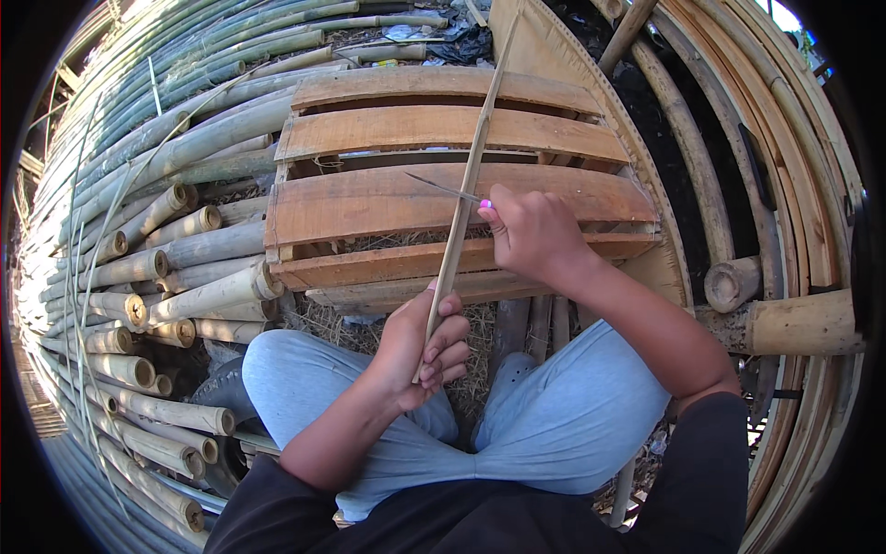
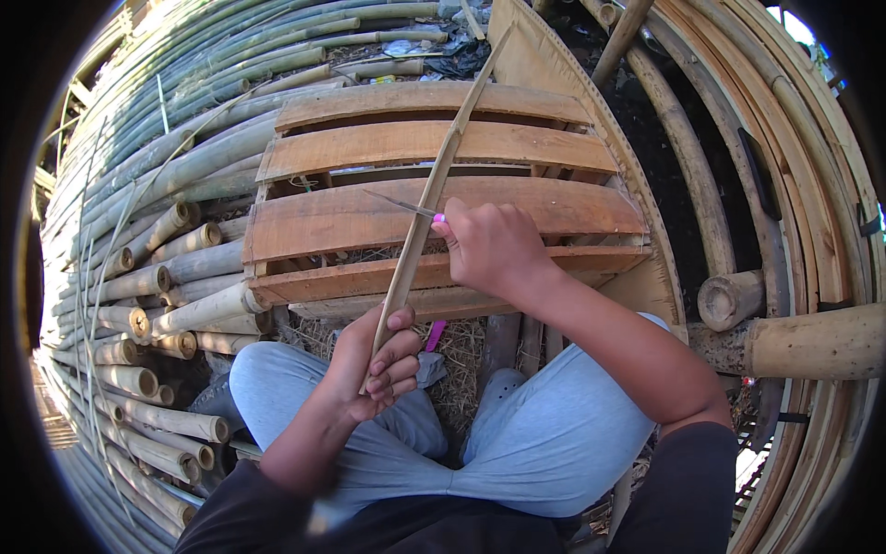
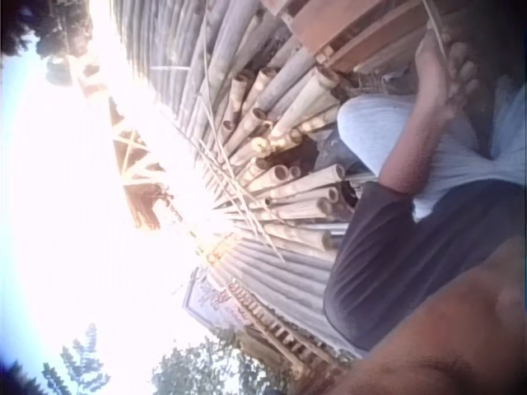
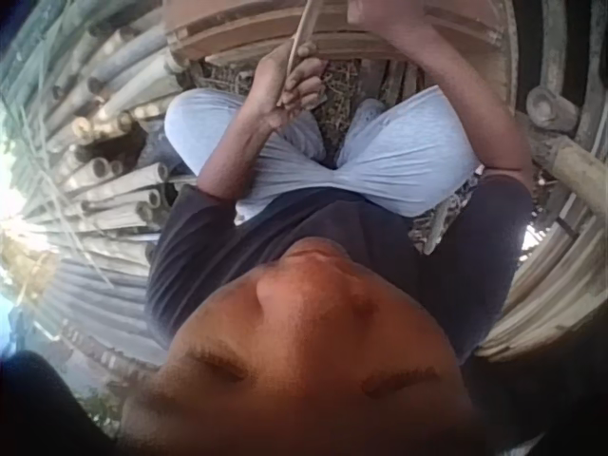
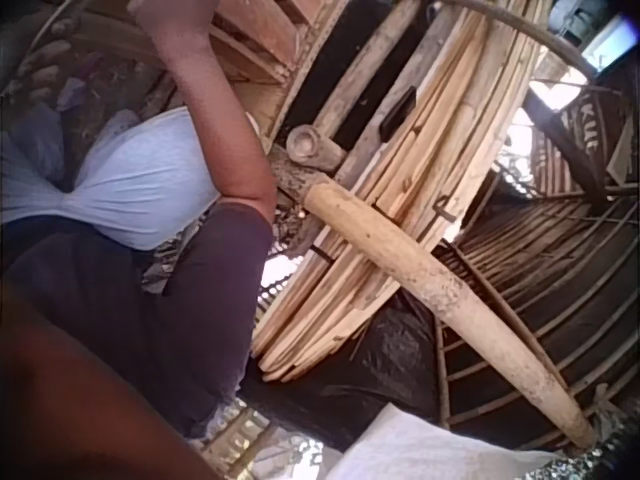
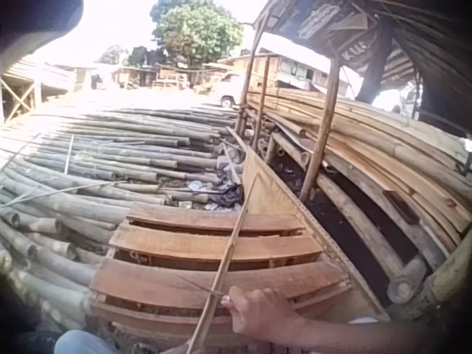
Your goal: Smoothing a thin strip of bamboo using a small knife.
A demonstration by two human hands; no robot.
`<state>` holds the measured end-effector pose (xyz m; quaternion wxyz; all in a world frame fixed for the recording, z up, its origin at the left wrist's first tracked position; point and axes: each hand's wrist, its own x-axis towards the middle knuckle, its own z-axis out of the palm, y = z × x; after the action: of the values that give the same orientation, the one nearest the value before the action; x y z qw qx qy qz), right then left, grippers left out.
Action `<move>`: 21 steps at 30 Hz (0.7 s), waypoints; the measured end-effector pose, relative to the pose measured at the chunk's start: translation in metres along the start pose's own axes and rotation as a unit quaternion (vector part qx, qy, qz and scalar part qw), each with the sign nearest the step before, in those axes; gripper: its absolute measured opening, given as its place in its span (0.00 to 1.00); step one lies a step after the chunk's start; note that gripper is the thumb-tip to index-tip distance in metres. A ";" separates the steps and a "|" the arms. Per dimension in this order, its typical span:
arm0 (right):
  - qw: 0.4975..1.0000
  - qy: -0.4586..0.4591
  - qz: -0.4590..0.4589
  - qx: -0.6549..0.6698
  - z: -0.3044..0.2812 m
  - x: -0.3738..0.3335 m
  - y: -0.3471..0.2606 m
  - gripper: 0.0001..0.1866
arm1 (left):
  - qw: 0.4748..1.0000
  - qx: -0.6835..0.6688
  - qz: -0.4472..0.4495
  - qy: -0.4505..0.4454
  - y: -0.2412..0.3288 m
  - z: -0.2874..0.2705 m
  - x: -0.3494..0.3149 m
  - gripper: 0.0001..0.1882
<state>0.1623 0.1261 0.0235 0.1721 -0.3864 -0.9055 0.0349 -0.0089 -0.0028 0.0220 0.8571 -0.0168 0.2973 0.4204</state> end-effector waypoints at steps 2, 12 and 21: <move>1.000 -0.003 0.012 -0.007 -0.001 0.001 -0.011 0.12 | 1.000 -0.001 -0.002 -0.005 0.003 -0.004 -0.001 0.18; 0.999 0.006 0.009 -0.051 0.002 0.009 0.010 0.12 | 0.996 -0.051 -0.023 -0.062 0.003 -0.005 0.003 0.17; 0.999 -0.010 -0.020 0.025 -0.008 0.001 -0.007 0.13 | 1.000 -0.007 -0.005 -0.028 0.000 -0.003 -0.001 0.18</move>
<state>0.1596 0.1214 0.0322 0.1732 -0.3636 -0.9135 0.0577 -0.0106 -0.0039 0.0201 0.8670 -0.0125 0.2703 0.4184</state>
